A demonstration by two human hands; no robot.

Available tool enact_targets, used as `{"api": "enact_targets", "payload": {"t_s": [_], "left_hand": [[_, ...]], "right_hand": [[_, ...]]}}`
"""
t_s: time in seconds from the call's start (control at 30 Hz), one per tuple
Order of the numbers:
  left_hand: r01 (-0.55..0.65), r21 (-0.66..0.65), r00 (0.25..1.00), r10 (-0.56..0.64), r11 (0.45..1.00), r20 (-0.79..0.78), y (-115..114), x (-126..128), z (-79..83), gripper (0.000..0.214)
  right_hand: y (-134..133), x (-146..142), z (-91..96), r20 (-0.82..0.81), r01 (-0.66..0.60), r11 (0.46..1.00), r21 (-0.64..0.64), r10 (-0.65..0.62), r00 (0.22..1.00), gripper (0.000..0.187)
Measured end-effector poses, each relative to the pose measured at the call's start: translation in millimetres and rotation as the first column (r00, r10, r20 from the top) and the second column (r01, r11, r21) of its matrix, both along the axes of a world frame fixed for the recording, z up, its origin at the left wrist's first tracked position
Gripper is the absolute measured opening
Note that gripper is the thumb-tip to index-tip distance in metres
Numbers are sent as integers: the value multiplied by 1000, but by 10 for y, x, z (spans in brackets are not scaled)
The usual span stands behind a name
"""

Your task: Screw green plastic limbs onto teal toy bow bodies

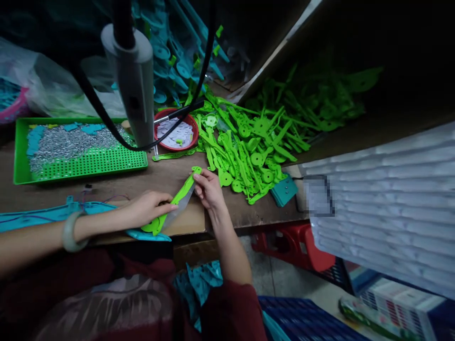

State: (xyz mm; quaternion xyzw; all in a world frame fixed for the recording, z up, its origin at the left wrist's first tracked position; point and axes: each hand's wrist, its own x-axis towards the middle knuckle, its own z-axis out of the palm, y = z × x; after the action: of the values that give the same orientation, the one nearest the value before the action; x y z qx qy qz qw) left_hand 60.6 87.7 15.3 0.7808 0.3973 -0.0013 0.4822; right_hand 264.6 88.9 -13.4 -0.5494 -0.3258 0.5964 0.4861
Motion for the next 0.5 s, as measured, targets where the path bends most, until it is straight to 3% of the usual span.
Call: {"api": "enact_targets", "payload": {"t_s": [0.2, 0.4, 0.5], "left_hand": [[-19, 33, 1000, 20, 999, -18, 4, 27, -7, 32], [136, 66, 990, -134, 988, -42, 67, -97, -35, 31], [119, 61, 991, -115, 991, -65, 77, -108, -80, 31]], "right_hand": [[-14, 37, -23, 17, -91, 993, -72, 92, 996, 39], [-104, 15, -19, 126, -123, 987, -108, 136, 983, 49], [-147, 47, -17, 198, -140, 981, -133, 165, 966, 47]]}}
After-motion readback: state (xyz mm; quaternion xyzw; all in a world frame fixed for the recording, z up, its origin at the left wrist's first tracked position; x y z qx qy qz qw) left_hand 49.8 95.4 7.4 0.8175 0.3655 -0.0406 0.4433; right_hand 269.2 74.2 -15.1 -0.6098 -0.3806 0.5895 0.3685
